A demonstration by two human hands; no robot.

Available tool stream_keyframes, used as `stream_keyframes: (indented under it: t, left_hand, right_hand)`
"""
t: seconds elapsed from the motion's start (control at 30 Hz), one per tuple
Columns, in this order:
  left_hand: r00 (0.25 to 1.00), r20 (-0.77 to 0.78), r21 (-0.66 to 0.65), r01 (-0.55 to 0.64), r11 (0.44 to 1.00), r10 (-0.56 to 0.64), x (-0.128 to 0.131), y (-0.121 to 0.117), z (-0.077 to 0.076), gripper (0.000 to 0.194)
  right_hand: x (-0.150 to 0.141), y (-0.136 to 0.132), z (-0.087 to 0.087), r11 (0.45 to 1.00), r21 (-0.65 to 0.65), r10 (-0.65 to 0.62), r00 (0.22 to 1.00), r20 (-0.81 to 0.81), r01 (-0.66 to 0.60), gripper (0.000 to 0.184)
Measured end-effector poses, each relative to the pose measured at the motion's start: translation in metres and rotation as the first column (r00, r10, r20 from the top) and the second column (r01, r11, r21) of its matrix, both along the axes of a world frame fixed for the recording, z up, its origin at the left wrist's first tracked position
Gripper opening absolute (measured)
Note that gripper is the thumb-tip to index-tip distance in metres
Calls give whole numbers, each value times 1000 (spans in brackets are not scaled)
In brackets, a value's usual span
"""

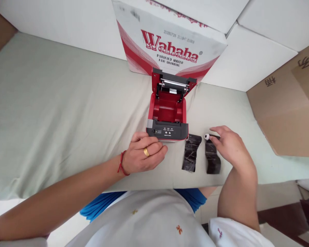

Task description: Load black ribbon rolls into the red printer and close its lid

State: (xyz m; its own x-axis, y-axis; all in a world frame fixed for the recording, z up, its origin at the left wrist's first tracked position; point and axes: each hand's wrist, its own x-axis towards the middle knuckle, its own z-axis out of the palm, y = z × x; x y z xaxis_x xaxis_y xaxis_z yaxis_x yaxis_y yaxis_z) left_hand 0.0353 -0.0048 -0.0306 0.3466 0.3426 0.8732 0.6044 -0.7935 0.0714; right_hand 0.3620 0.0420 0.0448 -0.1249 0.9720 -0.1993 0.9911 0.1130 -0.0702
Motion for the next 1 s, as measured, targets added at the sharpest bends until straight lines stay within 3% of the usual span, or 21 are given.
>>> stream_keyframes:
  t: [0.13,0.4,0.5,0.63,0.7,0.77,0.87,1.0]
  left_hand:
    - [1000,-17,-20,-4,1000,4,-1,-1,2,14]
    - [992,-123,-75,-46,996,37,-4,-6,1,13]
    - [994,-105,-98,-13,995,3,-4,-7,2,12]
    - [1000,-4,-33,-3,999,3,-3,-5,5,13]
    - [997,81,17,-19,1000,18,-2,-5,6,15]
    - [987,156,54,-32,998,23,-2,-5,5,19]
    - [984,173,76,-47,996,33,-3,-5,4,26]
    - [997,78,25,-29,999,27,-3,-4,5,32]
  right_hand:
    - [-30,-8,-9,985,-34,154,959,-239,-167,38]
    - [-48,-4,-12,962,-113,224,956,-187,-248,31]
    - [-49,-5,8,918,-198,301,930,-212,-343,31]
    - [-47,-10,60,739,-283,434,753,-494,-611,32]
    - [-52,-7,79,765,-191,432,711,-555,-614,33]
    - [-67,1,85,850,-76,403,737,-542,-521,31]
    - [-98,21,73,923,49,356,802,-480,-381,34]
    - [-133,41,50,915,171,402,836,-372,-364,34]
